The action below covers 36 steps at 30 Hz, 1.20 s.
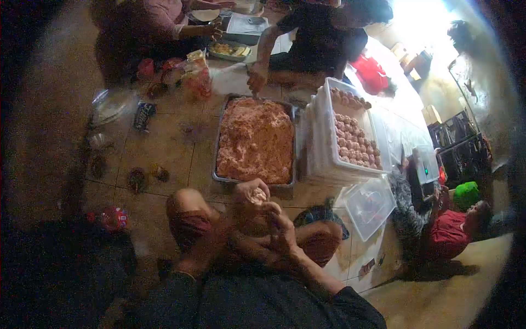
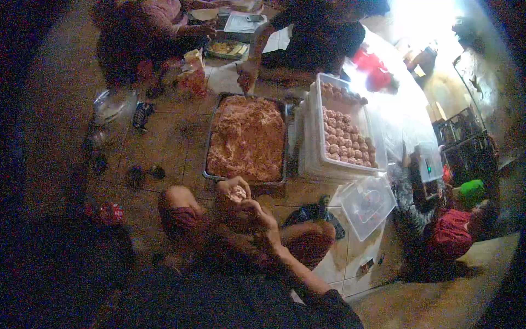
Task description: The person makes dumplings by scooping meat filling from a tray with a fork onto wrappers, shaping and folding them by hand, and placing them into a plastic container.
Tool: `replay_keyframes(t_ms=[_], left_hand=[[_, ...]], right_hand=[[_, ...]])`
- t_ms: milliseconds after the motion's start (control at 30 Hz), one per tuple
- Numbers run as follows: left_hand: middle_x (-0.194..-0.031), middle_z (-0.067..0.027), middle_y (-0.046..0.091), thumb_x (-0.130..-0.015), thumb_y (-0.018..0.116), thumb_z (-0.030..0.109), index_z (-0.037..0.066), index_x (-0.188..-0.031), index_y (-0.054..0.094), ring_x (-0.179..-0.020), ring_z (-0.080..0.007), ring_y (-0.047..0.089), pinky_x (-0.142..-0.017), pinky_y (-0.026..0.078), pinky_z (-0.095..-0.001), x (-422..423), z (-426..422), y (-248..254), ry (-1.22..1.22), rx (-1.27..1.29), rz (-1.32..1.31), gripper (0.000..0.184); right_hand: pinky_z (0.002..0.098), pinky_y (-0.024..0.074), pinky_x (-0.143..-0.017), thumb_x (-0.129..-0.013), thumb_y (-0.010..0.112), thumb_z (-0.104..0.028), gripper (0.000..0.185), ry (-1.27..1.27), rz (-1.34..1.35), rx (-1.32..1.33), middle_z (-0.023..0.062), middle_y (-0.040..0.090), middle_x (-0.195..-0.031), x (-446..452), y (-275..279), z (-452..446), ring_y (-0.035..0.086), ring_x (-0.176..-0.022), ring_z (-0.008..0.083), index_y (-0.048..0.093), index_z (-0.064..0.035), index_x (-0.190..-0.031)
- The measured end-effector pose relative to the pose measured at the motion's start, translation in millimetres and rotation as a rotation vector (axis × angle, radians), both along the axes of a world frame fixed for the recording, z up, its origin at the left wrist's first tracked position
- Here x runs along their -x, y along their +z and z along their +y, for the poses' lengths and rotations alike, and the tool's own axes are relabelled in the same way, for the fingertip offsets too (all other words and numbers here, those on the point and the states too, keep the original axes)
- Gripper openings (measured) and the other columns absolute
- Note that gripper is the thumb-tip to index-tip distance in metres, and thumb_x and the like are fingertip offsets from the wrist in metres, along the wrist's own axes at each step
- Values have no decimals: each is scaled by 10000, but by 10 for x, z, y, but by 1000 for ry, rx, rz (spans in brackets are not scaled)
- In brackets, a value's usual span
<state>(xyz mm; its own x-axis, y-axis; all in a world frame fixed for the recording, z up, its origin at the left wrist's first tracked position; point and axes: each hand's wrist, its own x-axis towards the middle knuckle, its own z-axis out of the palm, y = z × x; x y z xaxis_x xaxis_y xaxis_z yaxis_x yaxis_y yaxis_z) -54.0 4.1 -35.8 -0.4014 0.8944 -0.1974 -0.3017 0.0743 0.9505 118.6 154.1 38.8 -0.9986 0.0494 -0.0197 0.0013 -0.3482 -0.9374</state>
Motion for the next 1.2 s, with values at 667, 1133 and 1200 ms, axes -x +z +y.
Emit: replay_keyframes(t_ms=[667,1133,1200], left_hand=[[-810,-86,675,-705,893,335,-16,-1274,550,-718,-159,648,-806,537,-294,-264,-50,205,293,13,468,751],[-745,-87,581,-848,724,337,91,-885,633,-679,-248,618,-583,470,-351,-42,-260,386,213,7,780,265],[-715,-74,581,-797,756,342,101,-861,627,-646,-256,618,-562,466,-372,-121,-263,662,368,-47,1033,282]], right_hand=[[354,509,-823,-939,583,5,198,-17,172,-1015,92,636,-1007,114,471,-124,631,-958,227,635,-10,-1130],[378,535,-710,-862,641,21,168,-41,206,-1095,173,645,-922,92,1147,131,660,-820,331,666,1,-1028],[361,528,-698,-851,655,30,179,-26,188,-1088,169,641,-917,127,1144,83,655,-804,316,673,5,-1027]])
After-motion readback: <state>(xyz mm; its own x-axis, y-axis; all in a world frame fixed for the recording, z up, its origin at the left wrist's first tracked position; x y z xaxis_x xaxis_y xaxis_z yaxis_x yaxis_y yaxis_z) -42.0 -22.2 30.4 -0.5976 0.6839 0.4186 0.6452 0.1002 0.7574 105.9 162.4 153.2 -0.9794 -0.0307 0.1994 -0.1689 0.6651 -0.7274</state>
